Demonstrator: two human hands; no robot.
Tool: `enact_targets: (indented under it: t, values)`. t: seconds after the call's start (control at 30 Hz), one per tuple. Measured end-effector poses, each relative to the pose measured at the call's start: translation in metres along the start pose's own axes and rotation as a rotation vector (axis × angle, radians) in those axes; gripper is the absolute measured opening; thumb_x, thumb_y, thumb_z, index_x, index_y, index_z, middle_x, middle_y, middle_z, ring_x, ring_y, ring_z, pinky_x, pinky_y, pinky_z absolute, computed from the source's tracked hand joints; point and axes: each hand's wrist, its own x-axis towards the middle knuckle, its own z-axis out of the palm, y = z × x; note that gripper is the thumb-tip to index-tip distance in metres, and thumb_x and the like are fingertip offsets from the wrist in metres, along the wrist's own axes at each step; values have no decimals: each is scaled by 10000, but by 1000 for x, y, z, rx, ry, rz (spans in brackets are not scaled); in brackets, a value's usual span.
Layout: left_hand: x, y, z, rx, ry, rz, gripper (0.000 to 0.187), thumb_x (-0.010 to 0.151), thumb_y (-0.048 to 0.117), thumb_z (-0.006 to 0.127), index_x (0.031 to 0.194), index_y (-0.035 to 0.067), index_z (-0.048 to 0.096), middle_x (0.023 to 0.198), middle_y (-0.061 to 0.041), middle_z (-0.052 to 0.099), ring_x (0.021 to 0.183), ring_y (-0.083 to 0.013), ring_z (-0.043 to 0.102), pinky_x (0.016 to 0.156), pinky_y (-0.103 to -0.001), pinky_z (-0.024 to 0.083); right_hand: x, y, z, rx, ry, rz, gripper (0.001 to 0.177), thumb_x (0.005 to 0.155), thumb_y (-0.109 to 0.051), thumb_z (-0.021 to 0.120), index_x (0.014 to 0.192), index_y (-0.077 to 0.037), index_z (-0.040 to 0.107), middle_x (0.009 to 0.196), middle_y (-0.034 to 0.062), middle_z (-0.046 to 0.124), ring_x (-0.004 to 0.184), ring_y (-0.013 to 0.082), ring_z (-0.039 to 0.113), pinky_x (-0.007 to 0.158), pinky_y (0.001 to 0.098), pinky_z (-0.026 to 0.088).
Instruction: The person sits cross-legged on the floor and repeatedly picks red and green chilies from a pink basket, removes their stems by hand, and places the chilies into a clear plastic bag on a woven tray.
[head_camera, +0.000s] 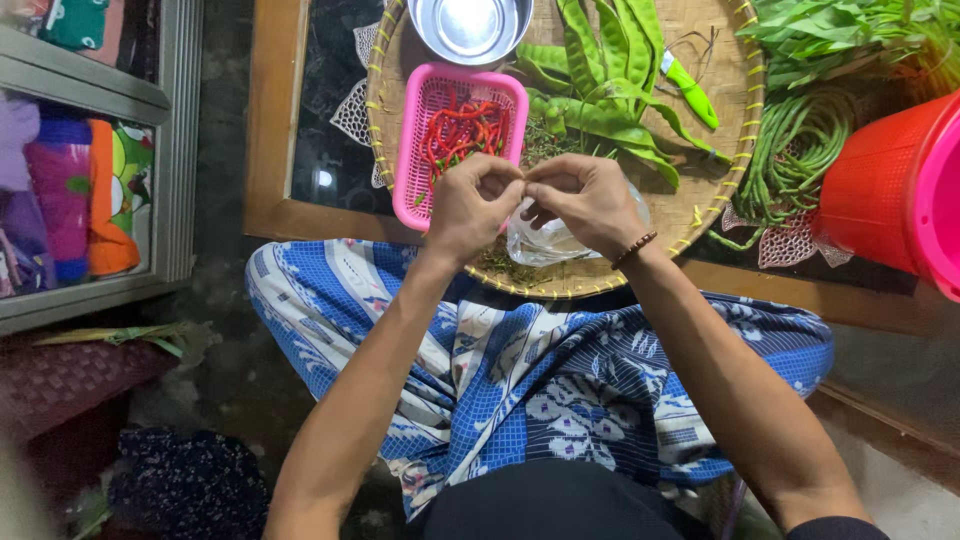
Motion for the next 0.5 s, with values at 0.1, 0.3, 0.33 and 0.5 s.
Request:
enact_targets:
  t: [0.1, 0.3, 0.33, 0.5]
  values:
    - [6, -6, -9, 2, 88, -51, 135, 887, 72, 768, 1011, 31, 734, 887, -73, 759, 780, -155, 739, 694, -260, 602, 3, -1, 3, 76, 79, 19, 188, 951, -44, 700, 1102, 68, 691, 942, 138, 766, 797, 189, 771, 673, 292, 636]
    - [-1, -7, -19, 447, 165, 475, 133, 934, 80, 766, 1066, 79, 760, 1187, -153, 740, 1078, -262, 727, 914, -345, 583, -1, 0, -1, 213, 140, 36, 177, 949, -42, 711, 1092, 61, 695, 935, 142, 770, 785, 193, 766, 681, 292, 632]
    - [-4, -4, -15, 328, 106, 307, 184, 920, 105, 763, 1099, 67, 743, 1129, -135, 751, 996, -232, 739, 849, -329, 594, -2, 1, -1, 255, 141, 36, 176, 948, -42, 711, 1087, 64, 695, 934, 140, 768, 777, 191, 763, 677, 296, 633]
    - [-21, 17, 5, 102, -22, -3, 215, 931, 152, 737, 1115, 40, 743, 963, -86, 794, 835, -149, 780, 758, -291, 621, -12, 10, 2, 269, 157, 48, 175, 951, -54, 713, 1064, 78, 693, 899, 149, 762, 733, 185, 743, 670, 307, 640]
